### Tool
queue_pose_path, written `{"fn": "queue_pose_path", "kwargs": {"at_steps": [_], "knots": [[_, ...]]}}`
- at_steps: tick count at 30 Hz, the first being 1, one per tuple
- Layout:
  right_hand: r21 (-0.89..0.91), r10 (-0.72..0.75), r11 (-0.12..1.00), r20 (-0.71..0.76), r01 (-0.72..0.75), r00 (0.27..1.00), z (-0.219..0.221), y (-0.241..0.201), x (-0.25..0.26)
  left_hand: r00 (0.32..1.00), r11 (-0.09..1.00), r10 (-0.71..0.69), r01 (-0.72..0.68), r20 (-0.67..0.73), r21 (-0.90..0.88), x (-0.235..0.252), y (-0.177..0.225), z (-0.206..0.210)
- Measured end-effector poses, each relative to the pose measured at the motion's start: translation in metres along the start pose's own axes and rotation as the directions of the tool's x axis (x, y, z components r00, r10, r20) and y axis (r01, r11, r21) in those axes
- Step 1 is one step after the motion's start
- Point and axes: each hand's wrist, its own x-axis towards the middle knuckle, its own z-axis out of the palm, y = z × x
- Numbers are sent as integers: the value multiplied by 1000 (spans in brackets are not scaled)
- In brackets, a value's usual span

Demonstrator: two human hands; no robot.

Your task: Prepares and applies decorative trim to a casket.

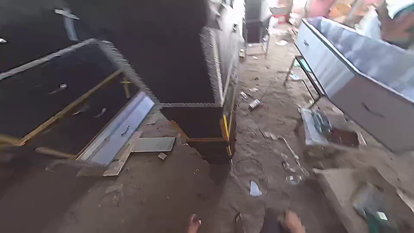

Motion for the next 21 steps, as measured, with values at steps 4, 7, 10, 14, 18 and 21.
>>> {"fn": "queue_pose_path", "kwargs": {"at_steps": [4, 7, 10, 14, 18, 21], "knots": [[89, 7, 996, -23, -5, 1000, -30, -7, 9, 995, 999, -30, 32, 94, -24, -21, -30, 15], [285, 83, 957, -88, -55, 993, -53, -8, 7, 983, 987, -63, 36, 171, 158, -47, -22, 34], [341, 141, 934, -82, -105, 987, -41, 10, 13, 946, 921, -138, 13, 294, 390, -81, 1, 42], [428, 295, 858, 42, -285, 954, -6, 60, 10, 920, 929, -55, -95, 388, 357, -103, 44, 25], [590, 392, 701, 150, -400, 908, 14, 119, 25, 914, 862, 45, -239, 402, 446, -36, 63, 18], [561, 390, 708, 196, -429, 900, 11, 154, 44, 946, 878, 21, -172, 324, 446, -19, 130, 4]]}}
